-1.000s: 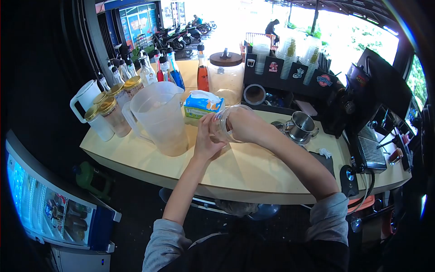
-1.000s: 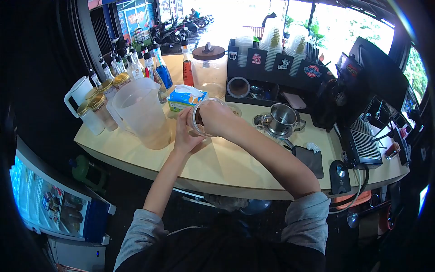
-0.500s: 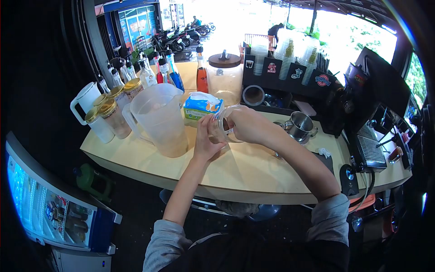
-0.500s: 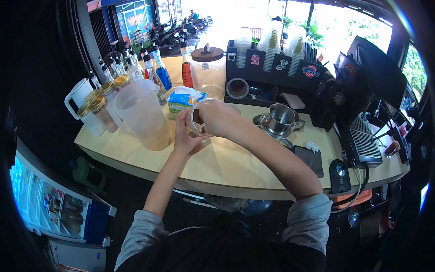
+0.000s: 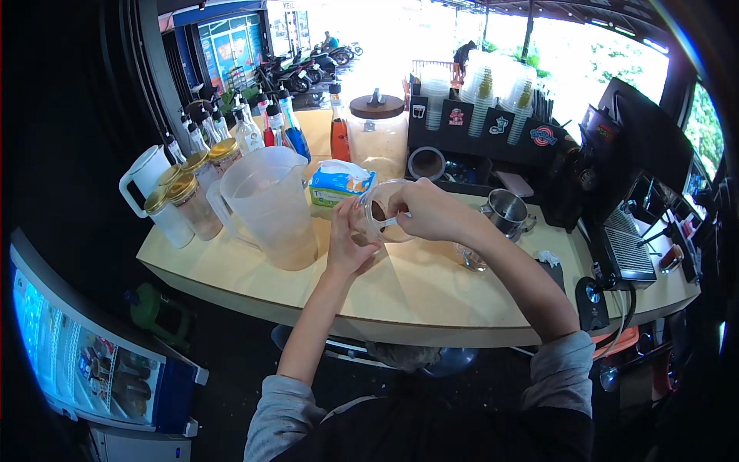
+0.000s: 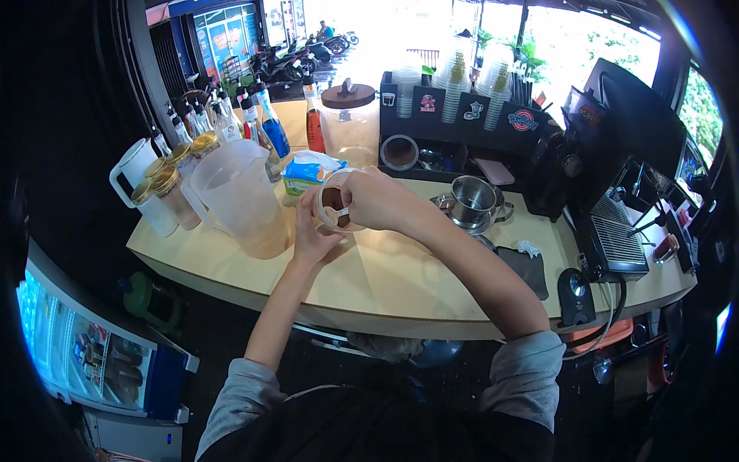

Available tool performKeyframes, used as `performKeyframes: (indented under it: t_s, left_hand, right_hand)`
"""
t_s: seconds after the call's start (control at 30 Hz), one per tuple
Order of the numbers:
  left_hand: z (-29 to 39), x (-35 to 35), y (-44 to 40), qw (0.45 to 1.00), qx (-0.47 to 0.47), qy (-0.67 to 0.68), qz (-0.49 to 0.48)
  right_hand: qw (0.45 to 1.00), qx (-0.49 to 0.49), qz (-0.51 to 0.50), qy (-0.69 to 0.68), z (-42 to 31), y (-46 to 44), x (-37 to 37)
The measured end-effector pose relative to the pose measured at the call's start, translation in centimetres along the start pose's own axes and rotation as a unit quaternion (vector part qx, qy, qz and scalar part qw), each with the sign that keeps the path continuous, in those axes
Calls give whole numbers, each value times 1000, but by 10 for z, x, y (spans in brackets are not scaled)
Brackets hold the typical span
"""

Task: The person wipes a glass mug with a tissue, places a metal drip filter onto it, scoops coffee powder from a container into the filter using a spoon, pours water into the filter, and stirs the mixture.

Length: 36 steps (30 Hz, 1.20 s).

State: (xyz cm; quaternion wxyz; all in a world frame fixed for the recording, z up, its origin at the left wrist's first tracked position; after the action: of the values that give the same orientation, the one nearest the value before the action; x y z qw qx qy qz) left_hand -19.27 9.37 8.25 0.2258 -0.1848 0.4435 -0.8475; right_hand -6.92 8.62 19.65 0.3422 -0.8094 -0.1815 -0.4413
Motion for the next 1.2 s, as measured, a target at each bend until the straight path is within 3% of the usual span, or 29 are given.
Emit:
performKeyframes:
  t_s: [0.37,0.7,0.9,0.97,1.2]
  left_hand:
    - [5,8,0,998,-6,-35,43]
    - [12,6,2,999,13,-13,30]
    - [9,-20,6,992,112,34,-38]
    - [2,-28,9,977,192,77,-58]
    - [-13,-50,7,972,217,76,-55]
  right_hand:
    - [994,-49,0,-101,23,6,31]
    - [986,-55,59,-146,34,19,62]
    - [977,-73,101,-175,58,25,87]
    - [971,-77,117,-194,67,28,95]
    - [967,-122,133,-179,96,50,122]
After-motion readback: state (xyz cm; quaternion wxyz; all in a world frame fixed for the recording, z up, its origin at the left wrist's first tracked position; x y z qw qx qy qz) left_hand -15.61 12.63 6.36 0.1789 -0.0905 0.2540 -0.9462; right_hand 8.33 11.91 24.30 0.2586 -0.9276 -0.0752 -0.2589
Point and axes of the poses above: each hand's wrist, its own y-axis away from the middle knuckle, its own x-axis out of the back of the hand, z = x × y, the point moved 9 cm from there along -y, towards the middle knuckle, and after that the axes turned 12 degrees about z, right-handed, at the moved point
